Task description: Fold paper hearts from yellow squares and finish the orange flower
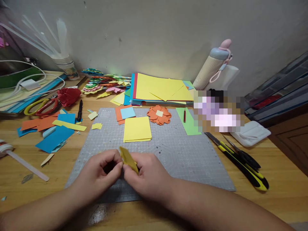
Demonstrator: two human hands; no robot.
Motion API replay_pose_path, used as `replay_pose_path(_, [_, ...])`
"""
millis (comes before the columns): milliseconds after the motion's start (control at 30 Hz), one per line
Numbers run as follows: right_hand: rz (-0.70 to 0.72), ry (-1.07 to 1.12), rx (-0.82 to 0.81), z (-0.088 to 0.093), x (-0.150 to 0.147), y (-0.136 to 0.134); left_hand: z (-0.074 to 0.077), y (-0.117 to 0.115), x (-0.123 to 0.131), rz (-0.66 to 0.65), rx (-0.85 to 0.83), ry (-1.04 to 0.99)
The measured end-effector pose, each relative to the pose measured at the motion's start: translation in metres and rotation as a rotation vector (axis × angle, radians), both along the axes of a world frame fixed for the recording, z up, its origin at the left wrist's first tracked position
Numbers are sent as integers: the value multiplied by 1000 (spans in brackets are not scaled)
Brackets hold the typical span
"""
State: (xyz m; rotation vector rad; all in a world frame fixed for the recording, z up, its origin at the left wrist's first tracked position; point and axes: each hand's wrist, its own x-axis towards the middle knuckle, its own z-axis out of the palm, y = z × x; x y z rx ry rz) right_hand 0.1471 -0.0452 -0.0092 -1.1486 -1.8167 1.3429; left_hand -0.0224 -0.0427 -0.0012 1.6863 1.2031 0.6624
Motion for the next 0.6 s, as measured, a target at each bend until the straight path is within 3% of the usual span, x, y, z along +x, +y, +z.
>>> replay_pose_path(100, [-23,216,-354,-1,0,5,3,7,-2,37,-159,-174])
replay_pose_path(167, [-16,317,-500,-2,2,8,2,12,-3,37,-347,-319])
replay_pose_path(300, [16,391,-550,-2,5,11,-4,18,-6,-5,-588,-562])
replay_pose_path(600, [69,397,-529,-1,6,9,-12,19,-12,-46,-597,-486])
